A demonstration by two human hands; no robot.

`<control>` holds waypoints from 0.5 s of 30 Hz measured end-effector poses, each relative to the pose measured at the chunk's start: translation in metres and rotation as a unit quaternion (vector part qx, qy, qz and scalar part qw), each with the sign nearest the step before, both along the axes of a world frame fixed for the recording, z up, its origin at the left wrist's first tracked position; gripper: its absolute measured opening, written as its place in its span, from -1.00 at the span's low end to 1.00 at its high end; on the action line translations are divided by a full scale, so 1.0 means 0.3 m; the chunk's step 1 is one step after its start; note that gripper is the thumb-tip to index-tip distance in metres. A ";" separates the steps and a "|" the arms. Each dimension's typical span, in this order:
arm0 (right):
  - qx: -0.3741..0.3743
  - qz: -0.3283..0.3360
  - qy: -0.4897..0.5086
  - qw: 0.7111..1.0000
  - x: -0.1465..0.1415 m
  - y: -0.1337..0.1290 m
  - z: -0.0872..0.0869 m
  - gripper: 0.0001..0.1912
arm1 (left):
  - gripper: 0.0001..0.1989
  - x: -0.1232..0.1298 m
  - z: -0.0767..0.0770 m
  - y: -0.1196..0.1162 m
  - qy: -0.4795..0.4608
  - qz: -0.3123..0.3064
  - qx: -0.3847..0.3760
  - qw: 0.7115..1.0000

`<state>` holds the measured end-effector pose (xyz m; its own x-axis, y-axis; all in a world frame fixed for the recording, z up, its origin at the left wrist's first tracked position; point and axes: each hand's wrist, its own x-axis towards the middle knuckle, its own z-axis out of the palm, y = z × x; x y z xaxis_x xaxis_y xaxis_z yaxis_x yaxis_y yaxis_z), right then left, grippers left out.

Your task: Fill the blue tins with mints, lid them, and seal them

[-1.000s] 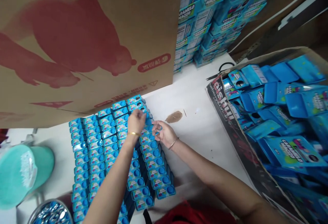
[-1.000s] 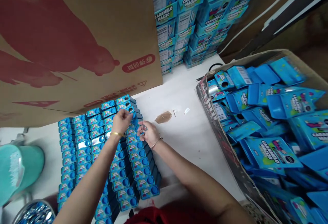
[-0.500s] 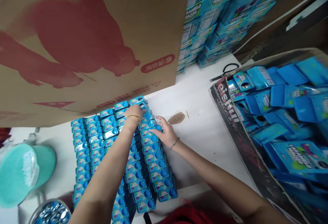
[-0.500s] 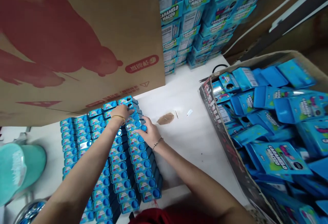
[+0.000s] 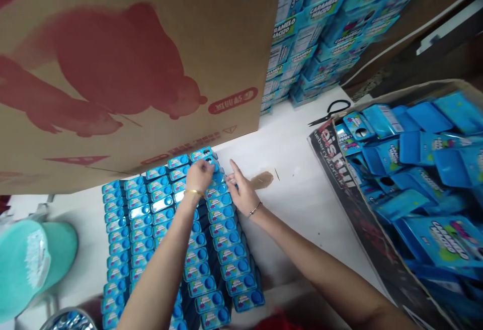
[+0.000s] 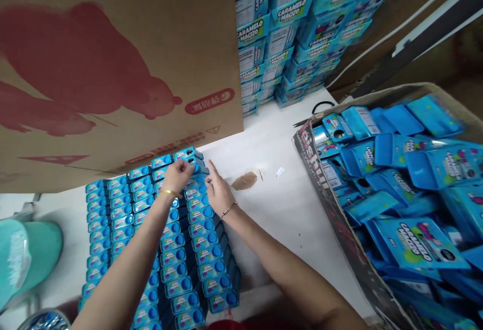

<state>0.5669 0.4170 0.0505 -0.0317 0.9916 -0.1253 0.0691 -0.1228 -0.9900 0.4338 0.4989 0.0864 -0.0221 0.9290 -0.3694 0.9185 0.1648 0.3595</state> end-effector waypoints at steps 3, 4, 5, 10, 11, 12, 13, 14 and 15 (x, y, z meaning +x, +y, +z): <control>-0.008 -0.037 0.041 0.998 0.019 -0.005 -0.015 -0.31 | -0.85 -0.025 -0.007 0.130 0.112 -0.008 -0.026 0.993; -0.011 -0.049 0.056 0.997 0.023 -0.008 -0.020 -0.32 | -0.84 -0.030 -0.012 0.164 0.126 -0.014 -0.045 0.991; -0.012 -0.061 0.071 0.996 0.025 -0.012 -0.025 -0.33 | -0.82 -0.035 -0.019 0.193 0.136 -0.020 -0.064 0.988; -0.070 -0.120 0.158 0.978 -0.003 -0.019 -0.060 -0.39 | -0.67 -0.048 -0.038 0.278 0.188 -0.048 -0.154 0.969; -0.082 -0.129 0.170 0.973 -0.014 -0.019 -0.067 -0.39 | -0.65 -0.047 -0.036 0.287 0.194 -0.049 -0.164 0.966; -0.088 -0.135 0.178 0.971 -0.024 -0.018 -0.073 -0.40 | -0.63 -0.046 -0.030 0.292 0.199 -0.050 -0.169 0.964; -0.087 -0.139 0.181 0.970 -0.033 -0.016 -0.077 -0.42 | -0.62 -0.042 -0.022 0.292 0.203 -0.049 -0.169 0.963; -0.080 -0.142 0.177 0.971 -0.040 -0.012 -0.078 -0.44 | -0.63 -0.036 -0.010 0.285 0.206 -0.046 -0.163 0.964; -0.072 -0.145 0.169 0.972 -0.046 -0.007 -0.075 -0.46 | -0.65 -0.029 0.003 0.271 0.208 -0.043 -0.151 0.966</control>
